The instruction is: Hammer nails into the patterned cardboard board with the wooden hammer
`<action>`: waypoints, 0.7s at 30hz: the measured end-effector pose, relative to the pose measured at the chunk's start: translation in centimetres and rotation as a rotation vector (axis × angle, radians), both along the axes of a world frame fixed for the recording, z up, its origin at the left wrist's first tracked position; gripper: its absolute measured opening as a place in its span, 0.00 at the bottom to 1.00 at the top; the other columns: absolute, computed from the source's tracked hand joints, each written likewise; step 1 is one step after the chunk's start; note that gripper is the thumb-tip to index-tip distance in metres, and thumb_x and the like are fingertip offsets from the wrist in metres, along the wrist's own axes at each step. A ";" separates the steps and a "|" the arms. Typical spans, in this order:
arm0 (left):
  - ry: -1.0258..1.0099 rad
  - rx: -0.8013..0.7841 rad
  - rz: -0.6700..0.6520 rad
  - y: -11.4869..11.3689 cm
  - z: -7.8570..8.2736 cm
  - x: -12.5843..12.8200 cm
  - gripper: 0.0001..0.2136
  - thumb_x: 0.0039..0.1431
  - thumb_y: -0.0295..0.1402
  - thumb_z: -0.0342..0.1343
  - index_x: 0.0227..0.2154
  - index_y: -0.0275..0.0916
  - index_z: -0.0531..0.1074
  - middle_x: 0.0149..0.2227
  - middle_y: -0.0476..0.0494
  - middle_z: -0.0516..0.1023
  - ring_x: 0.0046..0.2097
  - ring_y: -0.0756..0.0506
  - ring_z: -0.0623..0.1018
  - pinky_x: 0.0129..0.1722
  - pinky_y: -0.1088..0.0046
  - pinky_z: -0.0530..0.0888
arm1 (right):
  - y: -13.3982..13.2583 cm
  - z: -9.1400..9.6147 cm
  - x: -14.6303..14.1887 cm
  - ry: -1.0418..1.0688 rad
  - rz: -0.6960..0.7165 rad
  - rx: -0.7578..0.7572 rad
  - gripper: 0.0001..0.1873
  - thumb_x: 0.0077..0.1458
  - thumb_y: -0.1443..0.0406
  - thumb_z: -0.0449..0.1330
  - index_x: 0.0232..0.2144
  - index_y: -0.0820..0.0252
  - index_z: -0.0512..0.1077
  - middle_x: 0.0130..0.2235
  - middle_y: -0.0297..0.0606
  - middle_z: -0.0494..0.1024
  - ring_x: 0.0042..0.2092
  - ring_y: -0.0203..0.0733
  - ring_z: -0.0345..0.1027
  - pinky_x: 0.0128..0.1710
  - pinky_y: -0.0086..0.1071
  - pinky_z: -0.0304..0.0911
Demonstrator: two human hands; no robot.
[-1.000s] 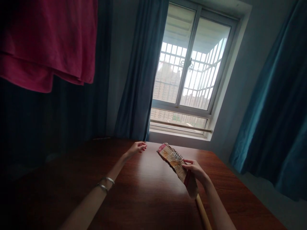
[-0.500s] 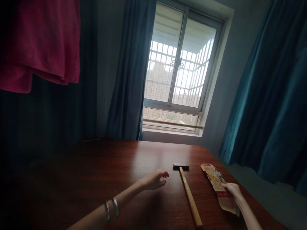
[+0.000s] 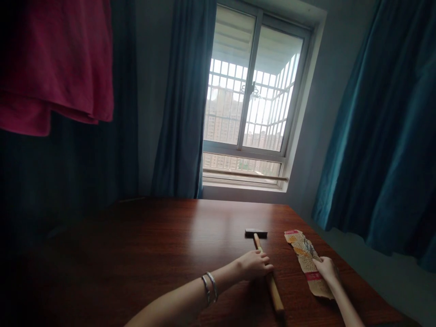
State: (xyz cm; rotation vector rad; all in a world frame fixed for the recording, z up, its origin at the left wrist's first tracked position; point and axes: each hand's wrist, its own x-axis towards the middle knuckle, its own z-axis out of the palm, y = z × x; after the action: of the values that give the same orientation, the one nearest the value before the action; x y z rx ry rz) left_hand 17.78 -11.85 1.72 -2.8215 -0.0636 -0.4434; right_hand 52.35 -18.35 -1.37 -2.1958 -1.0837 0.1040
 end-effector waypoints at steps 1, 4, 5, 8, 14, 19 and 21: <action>0.009 0.019 0.003 0.2 -0.2 0.5 0.05 0.56 0.30 0.48 0.34 0.39 0.67 0.32 0.41 0.72 0.36 0.44 0.73 0.32 0.68 0.70 | 0.0 -0.1 0.0 -0.012 -0.003 -0.020 0.10 0.35 0.59 0.56 0.14 0.58 0.73 0.29 0.49 0.79 0.38 0.60 0.72 0.35 0.41 0.63; 0.051 0.065 -0.007 0.6 -0.3 1.3 0.04 0.55 0.29 0.49 0.31 0.39 0.68 0.31 0.42 0.71 0.35 0.45 0.72 0.30 0.68 0.69 | -0.1 -0.4 0.1 -0.049 -0.024 -0.065 0.11 0.36 0.58 0.55 0.17 0.57 0.73 0.34 0.52 0.79 0.43 0.60 0.70 0.38 0.39 0.63; 0.065 0.073 -0.012 0.7 -0.2 1.2 0.04 0.55 0.28 0.49 0.31 0.40 0.68 0.32 0.42 0.71 0.36 0.45 0.71 0.29 0.69 0.68 | -0.1 -0.5 0.1 -0.058 -0.028 -0.076 0.12 0.36 0.57 0.55 0.18 0.57 0.73 0.36 0.53 0.79 0.43 0.60 0.70 0.38 0.39 0.63; 0.087 0.074 -0.018 0.7 0.5 -0.1 0.04 0.55 0.29 0.50 0.32 0.42 0.69 0.36 0.41 0.69 0.39 0.44 0.69 0.29 0.70 0.67 | -0.4 -0.5 -0.1 -0.076 -0.038 -0.101 0.14 0.38 0.55 0.54 0.22 0.57 0.74 0.37 0.52 0.78 0.44 0.60 0.69 0.39 0.39 0.63; 0.074 0.078 -0.011 1.5 2.2 -6.0 0.02 0.56 0.29 0.50 0.29 0.39 0.67 0.36 0.43 0.68 0.41 0.46 0.66 0.39 0.70 0.68 | -0.8 -0.2 -0.5 -0.117 -0.057 -0.155 0.20 0.42 0.52 0.50 0.29 0.56 0.75 0.40 0.54 0.77 0.47 0.61 0.67 0.45 0.43 0.61; 0.049 0.023 0.144 2.5 3.8 -14.0 0.04 0.58 0.28 0.47 0.33 0.38 0.67 0.39 0.42 0.68 0.45 0.45 0.66 0.44 0.70 0.66 | -0.9 -0.6 -0.7 -0.178 -0.084 -0.213 0.40 0.44 0.45 0.43 0.48 0.70 0.67 0.43 0.63 0.73 0.49 0.63 0.64 0.50 0.48 0.57; 0.032 -0.025 0.253 3.0 4.4 -18.0 0.05 0.59 0.26 0.46 0.34 0.38 0.66 0.42 0.41 0.68 0.46 0.44 0.66 0.46 0.70 0.66 | -1.1 -1.0 -0.9 -0.186 -0.089 -0.215 0.46 0.41 0.41 0.43 0.51 0.72 0.63 0.44 0.64 0.72 0.50 0.64 0.63 0.50 0.50 0.56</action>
State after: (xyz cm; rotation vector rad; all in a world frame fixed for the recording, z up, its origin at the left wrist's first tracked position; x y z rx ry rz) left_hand -0.24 -8.90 6.14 -2.7924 -0.4163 -0.3415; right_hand 51.42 -19.44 -2.42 -2.4833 -1.1162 -0.0250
